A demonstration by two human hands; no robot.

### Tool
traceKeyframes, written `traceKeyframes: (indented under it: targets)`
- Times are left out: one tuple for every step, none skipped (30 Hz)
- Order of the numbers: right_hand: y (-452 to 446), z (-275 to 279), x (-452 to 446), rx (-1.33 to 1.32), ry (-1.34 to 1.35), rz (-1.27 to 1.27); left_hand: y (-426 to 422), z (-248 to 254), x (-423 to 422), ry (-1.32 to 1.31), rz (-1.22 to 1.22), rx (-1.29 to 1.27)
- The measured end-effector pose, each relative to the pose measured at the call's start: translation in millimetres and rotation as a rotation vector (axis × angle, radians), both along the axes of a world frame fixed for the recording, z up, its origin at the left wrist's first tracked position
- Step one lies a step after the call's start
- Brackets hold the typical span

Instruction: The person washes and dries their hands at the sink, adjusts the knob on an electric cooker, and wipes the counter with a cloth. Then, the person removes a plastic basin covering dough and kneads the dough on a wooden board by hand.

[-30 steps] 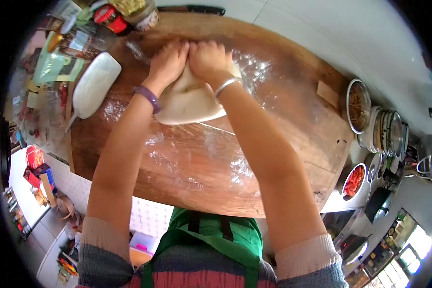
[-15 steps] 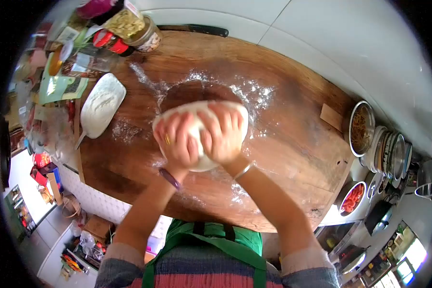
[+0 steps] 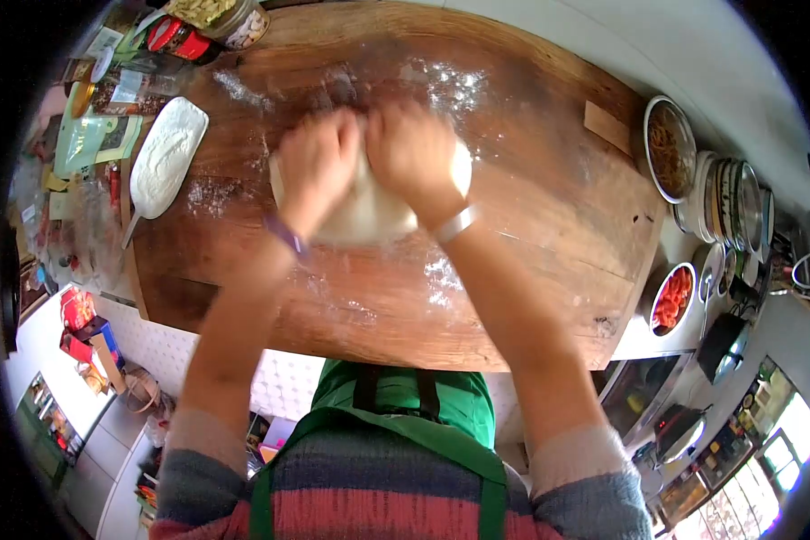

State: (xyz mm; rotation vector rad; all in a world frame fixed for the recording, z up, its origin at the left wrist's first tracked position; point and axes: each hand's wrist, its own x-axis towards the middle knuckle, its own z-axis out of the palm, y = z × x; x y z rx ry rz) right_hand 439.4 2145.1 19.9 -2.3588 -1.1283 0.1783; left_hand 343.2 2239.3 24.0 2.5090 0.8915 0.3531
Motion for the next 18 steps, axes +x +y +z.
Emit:
traceKeyframes:
  targets:
    - [-26, -2, -22, 0.129, 0.010, -0.040, -26, -3, -20, 0.004, -0.054, -0.001]
    - [-57, 5, -40, -0.030, 0.008, -0.017, -53, -1, -39, 0.040, -0.094, -0.028]
    - [-81, -4, -58, 0.043, -0.025, -0.056, -73, 9, -53, 0.041, -0.143, -0.002]
    - [-96, 6, -69, 0.060, -0.009, -0.054, -85, 9, -58, -0.042, -0.160, -0.018]
    - [-91, -2, -60, 0.090, -0.060, -0.067, -82, -1, -49, -0.084, -0.138, 0.050]
    - [-84, -11, -53, 0.106, -0.091, -0.081, -77, -14, -42, -0.107, -0.115, 0.105]
    - [-71, -19, -42, 0.113, -0.054, -0.090, -63, -18, -27, -0.163, -0.103, 0.188]
    - [-57, -32, -29, 0.205, -0.089, -0.099, -51, -23, -16, -0.142, -0.105, 0.214]
    - [-49, -33, -19, 0.174, 0.000, -0.086, -43, -27, -5, -0.112, -0.090, 0.264]
    - [-43, -34, -18, 0.175, 0.070, -0.141, -42, -24, 1, -0.067, -0.076, 0.300]
    - [-42, -35, -18, 0.072, 0.008, -0.130, -37, -40, 1, -0.009, -0.136, 0.159]
    - [-47, -32, -20, -0.033, -0.053, -0.123, -32, -52, -5, 0.052, -0.197, 0.018]
    - [-58, -20, -25, -0.001, 0.093, -0.092, -29, -37, -13, 0.315, -0.299, -0.126]
    - [-71, -2, -30, 0.030, 0.245, -0.056, -38, -3, -25, 0.337, -0.286, -0.442]
    - [-84, 17, -38, 0.059, 0.401, -0.017, -52, 40, -38, 0.379, -0.218, -0.508]
    - [-100, 37, -52, 0.072, 0.450, -0.013, -72, 73, -51, 0.416, -0.150, -0.571]
    - [-120, 57, -71, 0.083, 0.496, -0.014, -102, 75, -71, 0.303, -0.101, -0.369]
    - [-138, 53, -95, 0.242, 0.185, 0.063, -134, 65, -95, 0.188, -0.052, -0.170]
